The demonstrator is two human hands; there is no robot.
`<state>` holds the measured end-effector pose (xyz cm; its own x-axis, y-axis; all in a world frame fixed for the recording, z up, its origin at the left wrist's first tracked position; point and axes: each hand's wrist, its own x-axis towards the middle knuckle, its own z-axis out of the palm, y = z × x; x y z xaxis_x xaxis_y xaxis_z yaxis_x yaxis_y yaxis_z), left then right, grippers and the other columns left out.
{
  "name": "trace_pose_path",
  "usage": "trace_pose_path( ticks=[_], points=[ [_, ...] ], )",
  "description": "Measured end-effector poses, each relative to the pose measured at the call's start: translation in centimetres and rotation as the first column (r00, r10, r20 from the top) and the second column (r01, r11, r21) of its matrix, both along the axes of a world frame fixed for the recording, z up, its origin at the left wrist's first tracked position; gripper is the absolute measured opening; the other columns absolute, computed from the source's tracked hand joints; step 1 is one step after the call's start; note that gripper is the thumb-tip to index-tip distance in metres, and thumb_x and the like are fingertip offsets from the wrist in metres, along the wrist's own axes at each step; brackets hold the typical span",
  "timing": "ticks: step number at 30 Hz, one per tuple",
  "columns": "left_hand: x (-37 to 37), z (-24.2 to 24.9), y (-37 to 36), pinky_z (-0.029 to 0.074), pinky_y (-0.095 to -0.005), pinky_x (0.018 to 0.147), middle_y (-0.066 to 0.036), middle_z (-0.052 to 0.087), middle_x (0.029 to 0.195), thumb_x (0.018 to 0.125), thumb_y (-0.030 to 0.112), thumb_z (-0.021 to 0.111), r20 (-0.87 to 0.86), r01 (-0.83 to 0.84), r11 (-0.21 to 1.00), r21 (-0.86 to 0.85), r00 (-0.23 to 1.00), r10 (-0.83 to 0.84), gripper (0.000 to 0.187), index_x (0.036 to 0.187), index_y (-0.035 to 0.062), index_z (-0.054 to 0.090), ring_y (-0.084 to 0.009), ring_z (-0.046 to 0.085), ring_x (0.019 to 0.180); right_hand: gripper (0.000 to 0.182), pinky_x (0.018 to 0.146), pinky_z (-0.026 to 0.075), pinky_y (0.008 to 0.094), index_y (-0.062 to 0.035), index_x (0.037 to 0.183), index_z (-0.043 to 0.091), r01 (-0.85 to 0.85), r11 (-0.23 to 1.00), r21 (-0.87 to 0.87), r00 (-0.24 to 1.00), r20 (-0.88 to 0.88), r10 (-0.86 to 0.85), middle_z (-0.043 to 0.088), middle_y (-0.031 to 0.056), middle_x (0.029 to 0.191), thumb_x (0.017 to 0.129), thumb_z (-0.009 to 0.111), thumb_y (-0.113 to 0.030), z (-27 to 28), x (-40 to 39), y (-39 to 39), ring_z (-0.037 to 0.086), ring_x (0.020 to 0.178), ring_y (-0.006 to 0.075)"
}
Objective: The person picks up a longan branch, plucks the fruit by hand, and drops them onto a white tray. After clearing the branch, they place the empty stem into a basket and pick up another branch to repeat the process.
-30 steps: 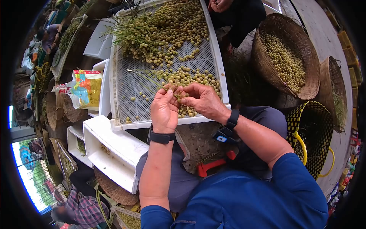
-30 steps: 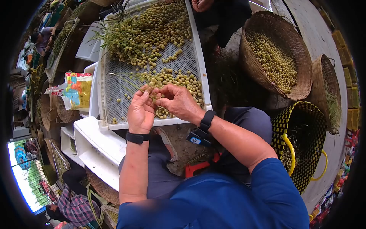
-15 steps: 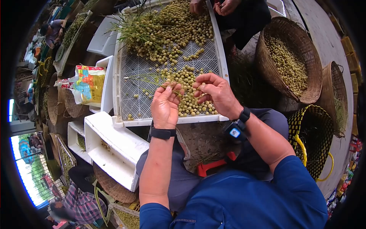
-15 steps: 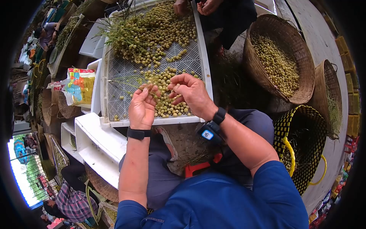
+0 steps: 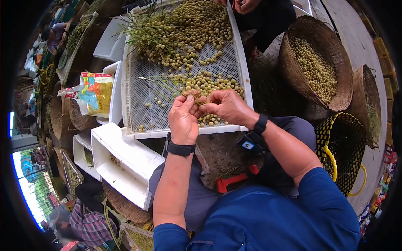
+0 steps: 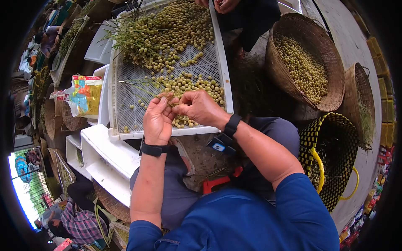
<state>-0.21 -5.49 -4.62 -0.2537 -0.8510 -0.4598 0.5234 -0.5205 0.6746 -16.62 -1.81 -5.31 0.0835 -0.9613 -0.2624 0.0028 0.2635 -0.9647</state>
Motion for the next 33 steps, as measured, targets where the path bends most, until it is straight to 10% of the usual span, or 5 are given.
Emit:
trace_pose_path(
  ticks=[7,11,12,17,33],
  points=[
    [0.9,-0.3,-1.0,0.059,-0.0385,0.081,-0.013,0.065,0.115,0.100,0.012,0.054,-0.032,-0.040,0.999,-0.025,0.999,0.039,0.018,0.116,0.0042,0.052,-0.0237,0.067,0.100,0.013,0.053,0.041,0.0209,-0.0002,0.090,0.065,-0.007,0.990,0.139,0.936,0.350,-0.043,0.059,-0.0011,0.069,0.090,0.069,-0.013,3.4,-2.4,0.0,0.051,0.059,0.0048],
    [1.5,-0.1,-1.2,0.058,-0.0408,0.087,-0.012,0.064,0.116,0.100,0.011,0.054,-0.083,0.026,1.000,-0.015,0.996,-0.027,0.018,0.117,0.0038,0.051,-0.0247,0.066,0.101,0.038,0.079,0.052,0.0314,0.0028,0.115,0.064,-0.088,0.882,-0.462,0.795,-0.567,-0.217,0.069,0.0118,0.102,0.089,0.070,-0.024,0.6,-3.8,-0.4,0.066,0.089,0.0178],
    [1.3,0.0,-1.1,0.057,-0.0402,0.089,-0.012,0.065,0.115,0.100,0.010,0.054,-0.087,0.002,1.000,0.001,0.996,-0.002,0.018,0.117,0.0037,0.052,-0.0248,0.066,0.104,0.048,0.087,0.052,0.0345,0.0029,0.118,0.063,-0.008,0.993,-0.121,0.953,-0.301,-0.029,0.067,0.0134,0.113,0.089,0.071,-0.034,2.2,-3.5,-0.2,0.064,0.098,0.0190],
    [0.8,-0.5,-0.8,0.056,-0.0399,0.092,-0.012,0.065,0.115,0.100,0.008,0.054,-0.119,0.032,0.999,-0.010,0.992,-0.033,0.017,0.116,0.0030,0.053,-0.0252,0.065,0.108,0.045,0.078,0.050,0.0253,0.0013,0.115,0.064,-0.025,0.996,0.088,0.968,0.252,0.002,0.067,0.0063,0.101,0.087,0.077,-0.031,0.2,0.4,0.9,0.062,0.092,0.0117],
    [0.2,-0.8,-0.6,0.060,-0.0389,0.080,-0.011,0.066,0.099,0.100,0.005,0.051,-0.045,-0.045,0.999,-0.001,0.998,0.045,0.009,0.106,0.0001,0.056,-0.0237,0.068,0.089,0.029,0.042,0.037,0.0211,-0.0089,0.089,0.061,-0.333,0.842,0.425,0.902,0.402,0.154,0.051,-0.0044,0.063,0.096,0.061,-0.037,3.2,-0.1,1.7,0.048,0.050,0.0056]
  ],
)
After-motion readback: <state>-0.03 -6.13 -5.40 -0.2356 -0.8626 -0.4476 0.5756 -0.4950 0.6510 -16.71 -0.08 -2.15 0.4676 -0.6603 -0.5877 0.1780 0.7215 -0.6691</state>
